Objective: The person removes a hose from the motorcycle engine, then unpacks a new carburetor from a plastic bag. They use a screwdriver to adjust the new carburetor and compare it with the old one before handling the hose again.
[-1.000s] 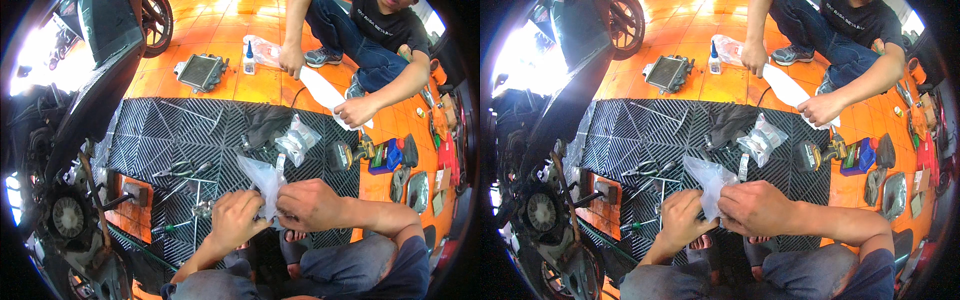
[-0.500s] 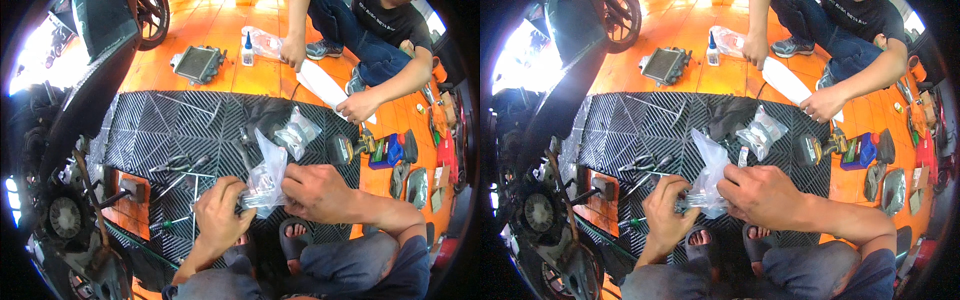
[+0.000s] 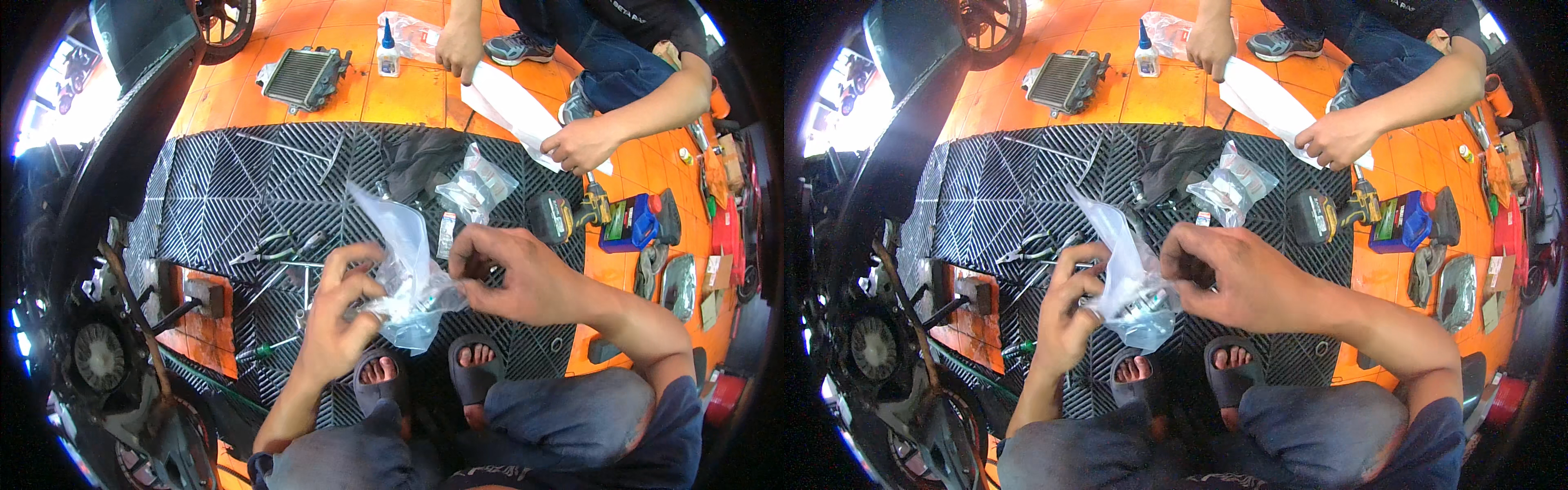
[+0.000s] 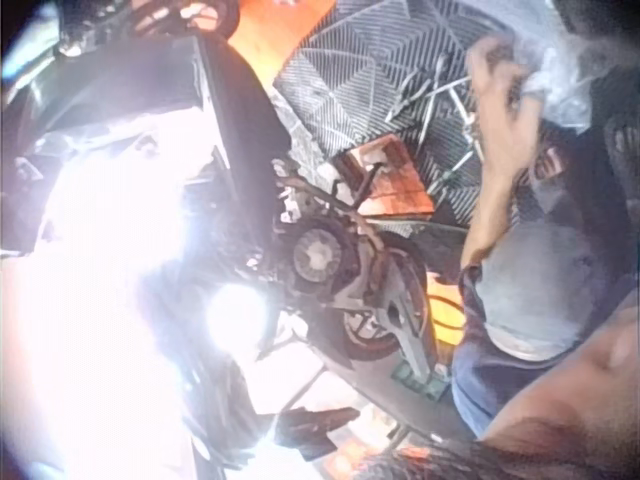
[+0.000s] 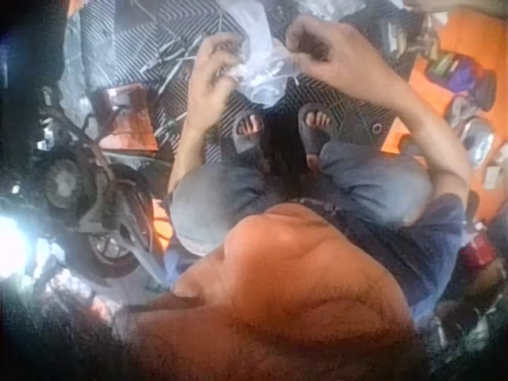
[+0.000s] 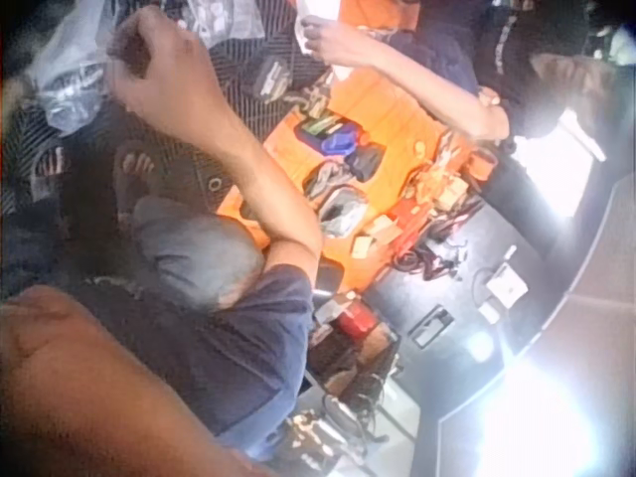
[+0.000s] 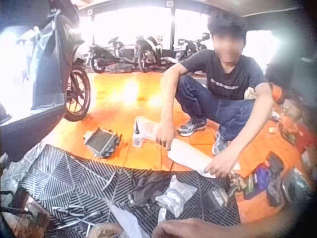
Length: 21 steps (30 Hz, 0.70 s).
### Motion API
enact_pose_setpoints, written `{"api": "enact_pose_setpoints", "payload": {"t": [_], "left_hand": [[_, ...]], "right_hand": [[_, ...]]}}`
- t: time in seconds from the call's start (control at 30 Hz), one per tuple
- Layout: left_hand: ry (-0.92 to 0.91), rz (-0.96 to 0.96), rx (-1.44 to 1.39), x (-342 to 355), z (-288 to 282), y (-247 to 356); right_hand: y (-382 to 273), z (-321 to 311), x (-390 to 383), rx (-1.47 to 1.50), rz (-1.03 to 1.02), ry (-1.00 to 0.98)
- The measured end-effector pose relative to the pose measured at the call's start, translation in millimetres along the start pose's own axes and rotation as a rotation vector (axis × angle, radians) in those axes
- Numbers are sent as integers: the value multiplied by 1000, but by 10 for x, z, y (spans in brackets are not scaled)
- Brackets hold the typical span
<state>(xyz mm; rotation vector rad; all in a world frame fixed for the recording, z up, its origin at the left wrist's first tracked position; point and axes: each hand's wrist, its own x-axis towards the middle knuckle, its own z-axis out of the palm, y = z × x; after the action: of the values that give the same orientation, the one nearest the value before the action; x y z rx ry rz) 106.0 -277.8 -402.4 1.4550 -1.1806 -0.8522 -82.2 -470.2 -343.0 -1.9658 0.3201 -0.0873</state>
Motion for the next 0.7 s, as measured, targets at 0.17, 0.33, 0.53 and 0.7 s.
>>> {"api": "enact_pose_setpoints", "payload": {"t": [0.17,0.33,0.53,0.7], "left_hand": [[116,-275,-794,19,322,-388],[53,-296,-991,35,540,-571],[33,-319,-1121,96,827,-635],[275,-404,-960,162,810,-502]], "right_hand": [[77,77,141,322,43,-16],[24,92,247,629,59,-109],[35,-22,296,189,-189,-1],[68,44,167,-601,-250,112]]}}
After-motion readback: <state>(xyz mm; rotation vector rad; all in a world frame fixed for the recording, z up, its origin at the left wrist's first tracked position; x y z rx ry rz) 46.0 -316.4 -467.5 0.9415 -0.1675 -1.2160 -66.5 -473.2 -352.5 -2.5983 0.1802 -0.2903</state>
